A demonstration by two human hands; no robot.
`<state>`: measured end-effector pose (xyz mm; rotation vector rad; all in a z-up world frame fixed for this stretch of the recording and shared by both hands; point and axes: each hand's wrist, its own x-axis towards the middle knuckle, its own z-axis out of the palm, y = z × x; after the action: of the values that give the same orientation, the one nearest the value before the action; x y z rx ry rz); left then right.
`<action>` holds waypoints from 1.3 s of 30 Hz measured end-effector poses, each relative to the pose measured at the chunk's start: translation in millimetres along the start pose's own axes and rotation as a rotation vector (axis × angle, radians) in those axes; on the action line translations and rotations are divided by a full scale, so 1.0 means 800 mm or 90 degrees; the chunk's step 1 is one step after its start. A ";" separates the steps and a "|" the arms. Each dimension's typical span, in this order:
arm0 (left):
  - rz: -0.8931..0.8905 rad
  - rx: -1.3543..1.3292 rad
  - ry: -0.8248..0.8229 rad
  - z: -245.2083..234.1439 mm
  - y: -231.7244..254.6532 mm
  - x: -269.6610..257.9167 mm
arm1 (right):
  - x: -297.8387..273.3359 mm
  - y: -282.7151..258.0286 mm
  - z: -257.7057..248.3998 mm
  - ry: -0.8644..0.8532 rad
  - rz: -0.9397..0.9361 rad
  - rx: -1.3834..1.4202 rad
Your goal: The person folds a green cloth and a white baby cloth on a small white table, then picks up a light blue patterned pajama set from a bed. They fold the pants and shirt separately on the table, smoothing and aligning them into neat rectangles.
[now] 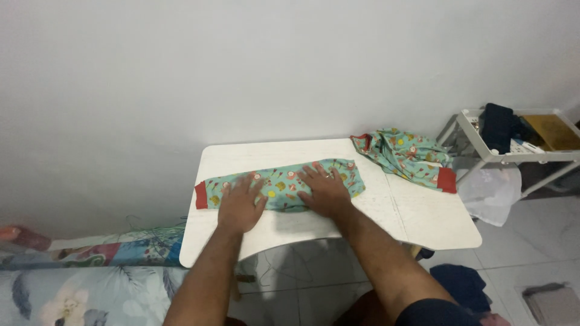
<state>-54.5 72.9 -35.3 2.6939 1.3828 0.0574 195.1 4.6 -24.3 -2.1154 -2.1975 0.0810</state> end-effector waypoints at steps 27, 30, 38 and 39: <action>0.021 -0.039 0.100 0.014 -0.003 0.002 | 0.011 0.007 0.023 0.109 0.029 -0.019; -0.108 -0.003 0.075 0.011 -0.003 0.004 | 0.005 -0.003 0.000 -0.008 0.128 -0.006; -0.094 -0.019 0.203 -0.018 0.015 -0.016 | -0.004 -0.005 0.006 0.154 0.051 -0.012; -0.094 -0.018 0.209 -0.004 0.008 -0.006 | 0.003 0.001 0.005 0.160 0.049 -0.014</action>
<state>-52.6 65.6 -30.9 2.6358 1.6483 0.5229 195.1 7.0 -28.5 -2.0901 -1.9842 -0.1929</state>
